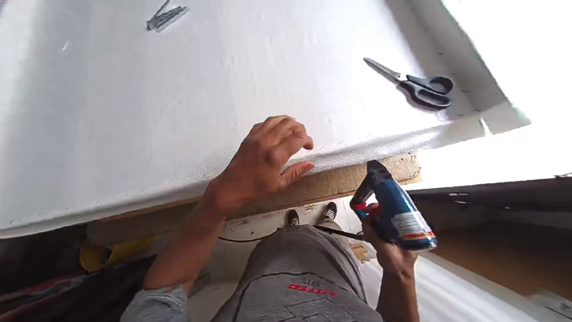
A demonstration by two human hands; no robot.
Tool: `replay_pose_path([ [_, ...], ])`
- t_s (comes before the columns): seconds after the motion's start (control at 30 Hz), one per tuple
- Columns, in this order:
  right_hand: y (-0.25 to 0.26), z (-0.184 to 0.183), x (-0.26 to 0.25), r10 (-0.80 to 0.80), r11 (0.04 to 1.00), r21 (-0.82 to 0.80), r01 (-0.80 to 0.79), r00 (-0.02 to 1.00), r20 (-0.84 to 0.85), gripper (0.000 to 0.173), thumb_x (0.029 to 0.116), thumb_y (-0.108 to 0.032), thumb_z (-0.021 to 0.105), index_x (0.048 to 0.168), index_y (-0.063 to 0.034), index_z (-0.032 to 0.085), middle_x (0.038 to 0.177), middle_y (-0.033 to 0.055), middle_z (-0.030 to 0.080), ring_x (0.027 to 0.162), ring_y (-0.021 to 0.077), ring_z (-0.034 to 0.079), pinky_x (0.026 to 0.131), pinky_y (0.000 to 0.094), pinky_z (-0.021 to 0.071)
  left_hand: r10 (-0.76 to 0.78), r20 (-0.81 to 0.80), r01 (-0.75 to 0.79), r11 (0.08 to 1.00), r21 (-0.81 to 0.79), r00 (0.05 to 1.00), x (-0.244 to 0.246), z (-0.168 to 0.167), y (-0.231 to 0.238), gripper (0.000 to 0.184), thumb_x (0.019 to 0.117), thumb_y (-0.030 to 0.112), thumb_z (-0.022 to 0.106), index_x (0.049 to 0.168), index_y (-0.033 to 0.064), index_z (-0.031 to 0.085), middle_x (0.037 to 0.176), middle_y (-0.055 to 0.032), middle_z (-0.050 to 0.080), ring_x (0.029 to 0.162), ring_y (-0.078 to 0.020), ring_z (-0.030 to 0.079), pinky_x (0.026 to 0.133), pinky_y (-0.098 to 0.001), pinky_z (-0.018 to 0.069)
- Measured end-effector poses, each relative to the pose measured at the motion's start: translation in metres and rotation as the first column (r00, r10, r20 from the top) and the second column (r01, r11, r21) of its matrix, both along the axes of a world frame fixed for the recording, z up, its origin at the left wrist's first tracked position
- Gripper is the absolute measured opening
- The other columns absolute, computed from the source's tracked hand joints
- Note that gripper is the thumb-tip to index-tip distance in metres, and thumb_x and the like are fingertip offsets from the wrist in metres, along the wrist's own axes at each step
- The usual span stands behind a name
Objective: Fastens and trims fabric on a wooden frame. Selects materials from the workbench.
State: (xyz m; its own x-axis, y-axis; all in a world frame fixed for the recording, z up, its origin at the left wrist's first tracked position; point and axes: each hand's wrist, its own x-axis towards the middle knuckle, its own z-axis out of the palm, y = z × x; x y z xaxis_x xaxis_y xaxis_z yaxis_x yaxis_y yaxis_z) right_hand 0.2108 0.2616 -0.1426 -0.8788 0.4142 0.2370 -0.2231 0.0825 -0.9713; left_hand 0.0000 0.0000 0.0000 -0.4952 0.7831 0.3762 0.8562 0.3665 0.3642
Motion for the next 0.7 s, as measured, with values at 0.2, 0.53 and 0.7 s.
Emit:
replay_pose_path([
  [0.2,-0.011,-0.037,-0.033,-0.146,0.981,0.118,0.151,0.988,-0.051,0.041,0.0780,-0.020,0.084,0.110,0.0005,0.069,0.101,0.0032,0.076,0.092,0.0083,0.073,0.086,0.0323,0.0634,0.217,-0.205,-0.279,0.893,-0.353,0.954,-0.016,-0.088,0.032,0.057,0.1027,0.041,0.054,0.155,0.0190,0.046,0.161,-0.0148,0.041,0.150,-0.0458,0.032,0.112,-0.0728,0.0289],
  [0.53,0.046,-0.049,-0.046,-0.195,0.975,0.103,0.197,0.980,-0.036,0.033,0.0762,-0.012,0.079,0.105,0.0024,0.071,0.099,0.0063,0.076,0.093,0.0074,0.072,0.088,0.0296,0.0616,0.090,-0.262,-0.193,0.895,-0.402,0.961,-0.021,-0.086,0.063,0.076,0.0961,0.048,0.058,0.161,0.0167,0.033,0.165,-0.0206,0.032,0.149,-0.0552,0.027,0.108,-0.0794,0.0268],
  [0.7,0.133,-0.036,-0.048,-0.300,0.953,-0.054,0.297,0.953,-0.047,0.034,0.0738,-0.008,0.079,0.105,0.0004,0.068,0.095,0.0044,0.075,0.081,0.0104,0.072,0.074,0.0322,0.0631,-0.046,-0.261,-0.068,0.909,-0.411,0.964,-0.029,-0.084,0.118,0.080,0.1006,0.067,0.035,0.161,0.0148,0.032,0.167,-0.0183,0.030,0.151,-0.0526,0.023,0.111,-0.0782,0.0238],
])
